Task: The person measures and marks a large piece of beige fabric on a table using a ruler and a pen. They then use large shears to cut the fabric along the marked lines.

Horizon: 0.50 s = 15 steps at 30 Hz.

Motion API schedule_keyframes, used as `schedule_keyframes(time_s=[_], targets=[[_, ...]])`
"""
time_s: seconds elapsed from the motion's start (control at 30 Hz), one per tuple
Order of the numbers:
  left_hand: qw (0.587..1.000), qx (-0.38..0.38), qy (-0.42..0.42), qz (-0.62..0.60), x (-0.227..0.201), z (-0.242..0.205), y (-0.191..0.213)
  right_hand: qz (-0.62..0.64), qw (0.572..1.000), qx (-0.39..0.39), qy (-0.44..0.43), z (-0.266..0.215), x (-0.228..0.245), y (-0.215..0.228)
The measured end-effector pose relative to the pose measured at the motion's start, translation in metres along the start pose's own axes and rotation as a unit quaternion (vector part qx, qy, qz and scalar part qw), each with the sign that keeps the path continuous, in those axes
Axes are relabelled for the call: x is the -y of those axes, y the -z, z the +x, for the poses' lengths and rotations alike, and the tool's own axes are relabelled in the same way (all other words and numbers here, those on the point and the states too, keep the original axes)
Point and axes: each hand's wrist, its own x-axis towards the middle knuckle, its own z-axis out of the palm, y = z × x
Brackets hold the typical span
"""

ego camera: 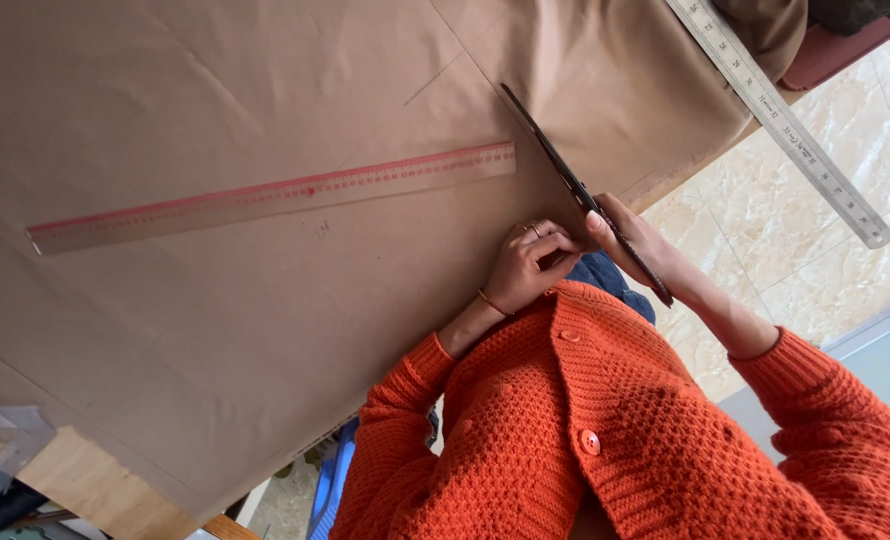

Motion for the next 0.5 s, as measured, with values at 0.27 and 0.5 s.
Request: schedule_keyframes(time_s=[0.27, 0.5], targets=[[0.999, -0.008, -0.020, -0.036, 0.003, 0.000, 0.003, -0.028, 0.999, -0.019, -0.009, 0.013, 0.008, -0.010], [0.998, -0.014, -0.024, -0.050, 0.001, 0.000, 0.005, 0.002, 1.000, -0.018, -0.014, 0.017, 0.003, -0.004]])
